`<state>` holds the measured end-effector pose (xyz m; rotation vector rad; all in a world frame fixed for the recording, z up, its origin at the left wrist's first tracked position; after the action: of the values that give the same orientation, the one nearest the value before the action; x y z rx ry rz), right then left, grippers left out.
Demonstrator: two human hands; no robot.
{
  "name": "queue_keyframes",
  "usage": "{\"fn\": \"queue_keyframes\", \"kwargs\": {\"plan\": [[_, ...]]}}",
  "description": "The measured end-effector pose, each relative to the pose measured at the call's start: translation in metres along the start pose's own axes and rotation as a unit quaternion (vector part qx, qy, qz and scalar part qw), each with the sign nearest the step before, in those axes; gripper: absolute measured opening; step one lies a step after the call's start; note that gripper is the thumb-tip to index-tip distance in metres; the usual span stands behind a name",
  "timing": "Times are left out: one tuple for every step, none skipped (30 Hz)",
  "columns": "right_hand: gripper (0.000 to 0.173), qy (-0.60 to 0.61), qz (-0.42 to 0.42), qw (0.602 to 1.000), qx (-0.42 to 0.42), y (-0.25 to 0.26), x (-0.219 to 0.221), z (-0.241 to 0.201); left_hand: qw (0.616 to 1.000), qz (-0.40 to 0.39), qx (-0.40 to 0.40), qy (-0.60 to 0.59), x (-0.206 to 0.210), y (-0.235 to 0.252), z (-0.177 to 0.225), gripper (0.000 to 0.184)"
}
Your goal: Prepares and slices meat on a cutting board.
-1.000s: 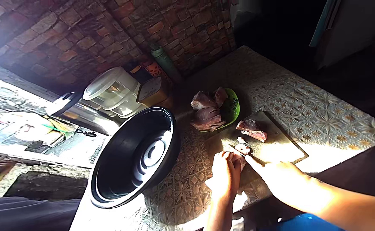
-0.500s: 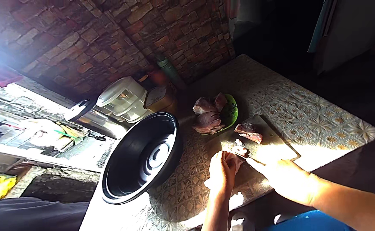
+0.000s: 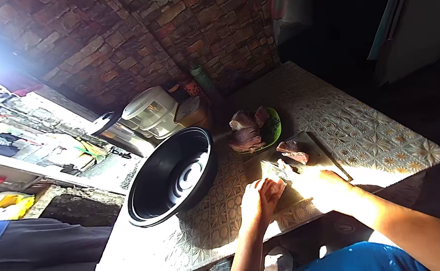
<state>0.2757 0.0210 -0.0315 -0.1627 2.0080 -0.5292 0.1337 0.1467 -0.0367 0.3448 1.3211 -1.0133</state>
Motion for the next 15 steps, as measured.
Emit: {"fn": "queue_keyframes", "kwargs": {"plan": [[0.062,0.004,0.01,1.0,-0.012,-0.005,-0.003,0.001,1.0,0.002,-0.004,-0.003,0.001,0.001,0.002,0.05],[0.062,0.013,0.024,0.999,-0.022,-0.01,-0.006,0.001,1.0,0.004,-0.009,-0.008,0.001,0.002,0.004,0.048],[0.063,0.027,0.033,0.999,-0.025,-0.014,-0.007,0.0,1.0,0.0,-0.02,-0.015,0.001,0.003,0.006,0.048],[0.066,0.041,0.046,0.998,-0.03,-0.018,-0.006,-0.001,0.999,-0.002,-0.033,-0.024,0.001,0.003,0.008,0.049],[0.068,0.047,0.065,0.996,-0.037,-0.021,-0.005,-0.002,0.998,-0.004,-0.046,-0.03,0.0,0.003,0.009,0.049],[0.069,0.048,0.081,0.995,-0.04,-0.024,-0.001,-0.003,0.998,-0.003,-0.055,-0.037,0.0,0.003,0.01,0.048],[0.067,0.045,0.091,0.994,-0.043,-0.026,0.003,-0.005,0.997,0.002,-0.059,-0.043,-0.001,0.003,0.009,0.048],[0.065,0.046,0.093,0.994,-0.044,-0.029,0.007,-0.006,0.997,0.006,-0.064,-0.047,-0.001,0.003,0.009,0.046],[0.063,0.044,0.104,0.993,-0.045,-0.032,0.012,-0.007,0.997,0.009,-0.067,-0.049,-0.001,0.003,0.008,0.046],[0.064,0.039,0.111,0.992,-0.047,-0.035,0.016,-0.007,0.996,0.007,-0.07,-0.046,0.0,0.003,0.008,0.045],[0.064,0.03,0.121,0.991,-0.049,-0.037,0.019,-0.008,0.997,0.007,-0.068,-0.041,0.0,0.003,0.007,0.044],[0.065,0.023,0.131,0.99,-0.052,-0.04,0.021,-0.009,0.997,0.008,-0.063,-0.037,0.001,0.003,0.007,0.042],[0.065,0.016,0.14,0.989,-0.052,-0.042,0.023,-0.01,0.998,0.01,-0.055,-0.034,0.001,0.004,0.006,0.041],[0.066,0.004,0.147,0.988,-0.049,-0.043,0.024,-0.01,0.998,0.018,-0.043,-0.033,0.002,0.004,0.006,0.037],[0.065,-0.008,0.147,0.988,-0.043,-0.043,0.026,-0.011,0.999,0.03,-0.028,-0.033,0.002,0.004,0.005,0.033]]}}
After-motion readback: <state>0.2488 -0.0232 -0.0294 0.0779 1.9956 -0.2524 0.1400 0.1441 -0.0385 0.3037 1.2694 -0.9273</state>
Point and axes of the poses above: each hand's wrist, its own y-axis towards the middle knuckle, its own x-axis out of the palm, z = x × y, the point moved 5 cm from there along y, towards the middle knuckle, and after that the axes turned 14 degrees about -z, right-handed, at the moved point
